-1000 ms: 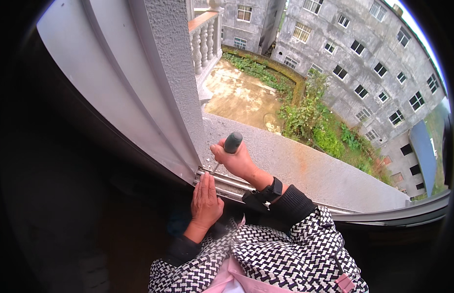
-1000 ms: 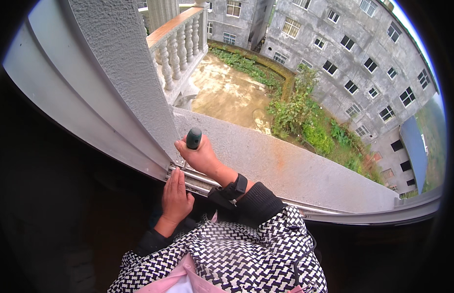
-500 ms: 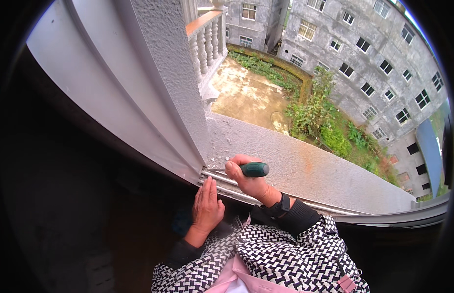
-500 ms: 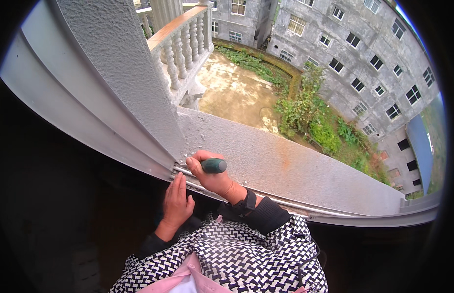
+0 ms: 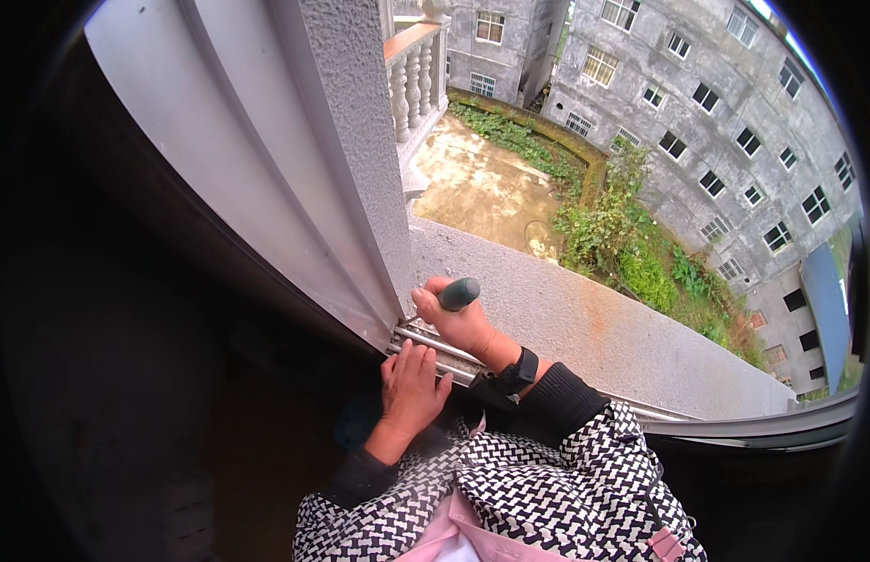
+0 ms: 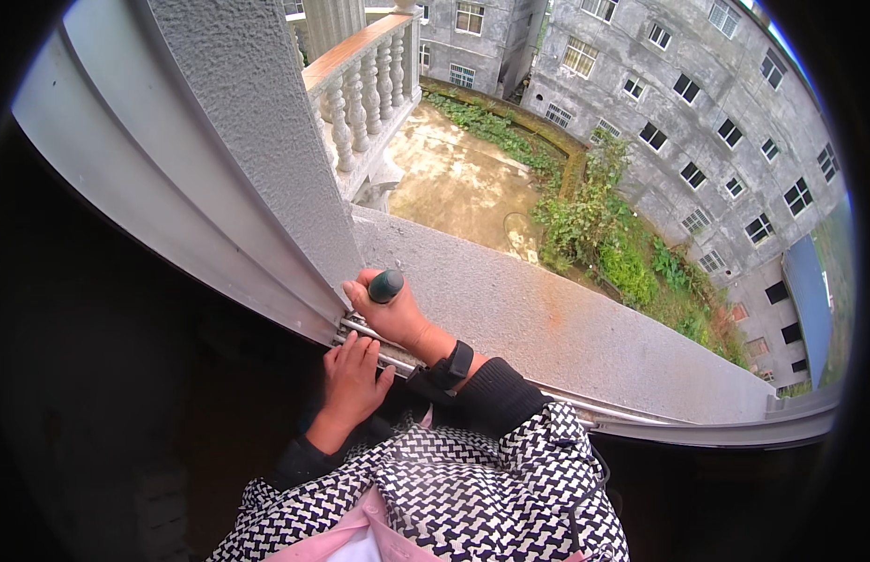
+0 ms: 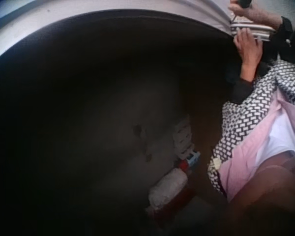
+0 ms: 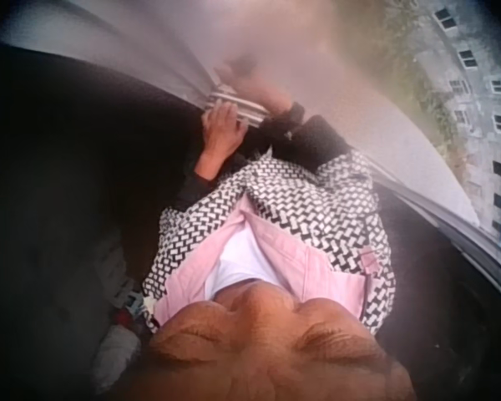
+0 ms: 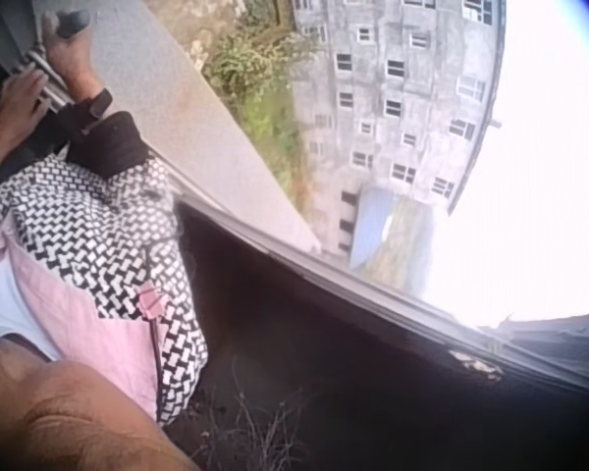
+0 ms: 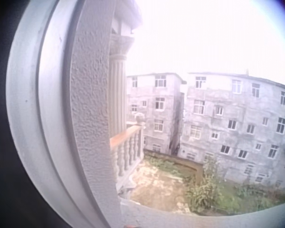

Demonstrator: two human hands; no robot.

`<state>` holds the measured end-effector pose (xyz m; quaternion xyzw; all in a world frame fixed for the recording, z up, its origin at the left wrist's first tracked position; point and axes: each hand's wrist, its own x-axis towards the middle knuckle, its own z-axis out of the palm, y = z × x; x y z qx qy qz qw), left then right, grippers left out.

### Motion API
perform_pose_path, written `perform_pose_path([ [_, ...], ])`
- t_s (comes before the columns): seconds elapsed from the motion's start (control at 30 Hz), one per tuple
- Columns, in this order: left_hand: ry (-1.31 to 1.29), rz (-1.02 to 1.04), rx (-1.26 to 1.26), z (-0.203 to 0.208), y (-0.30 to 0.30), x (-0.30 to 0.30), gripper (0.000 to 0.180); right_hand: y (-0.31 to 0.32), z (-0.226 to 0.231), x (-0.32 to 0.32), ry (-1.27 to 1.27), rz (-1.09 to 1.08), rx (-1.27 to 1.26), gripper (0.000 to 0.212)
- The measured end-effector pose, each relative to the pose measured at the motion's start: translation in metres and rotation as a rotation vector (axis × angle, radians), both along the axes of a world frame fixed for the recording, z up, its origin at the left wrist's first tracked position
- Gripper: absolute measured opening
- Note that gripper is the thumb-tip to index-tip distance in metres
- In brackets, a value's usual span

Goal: The person uses a screwdriver to adjust the window frame and sash, repeatedly opening and closing the window to test the mechanism. They work on the lower track and side edges of the frame, making small adjustments throughout the clip.

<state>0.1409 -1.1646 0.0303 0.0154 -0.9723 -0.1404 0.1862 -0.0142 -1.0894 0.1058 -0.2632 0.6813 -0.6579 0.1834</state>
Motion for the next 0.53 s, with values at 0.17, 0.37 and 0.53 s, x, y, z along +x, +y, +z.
perform_pose_path([
  [0.17, -0.063, 0.047, -0.006, -0.005, 0.001, 0.000, 0.051, 0.012, 0.020, -0.010, 0.241, 0.049, 0.229, 0.032],
  [0.37, -0.099, 0.070, -0.006, -0.002, 0.008, -0.008, 0.051, 0.056, 0.055, -0.006, 0.211, 0.036, 0.335, 0.034],
  [0.53, -0.092, 0.057, -0.028, -0.007, 0.004, -0.008, 0.053, 0.069, 0.047, -0.004, 0.171, 0.135, 0.472, 0.038],
])
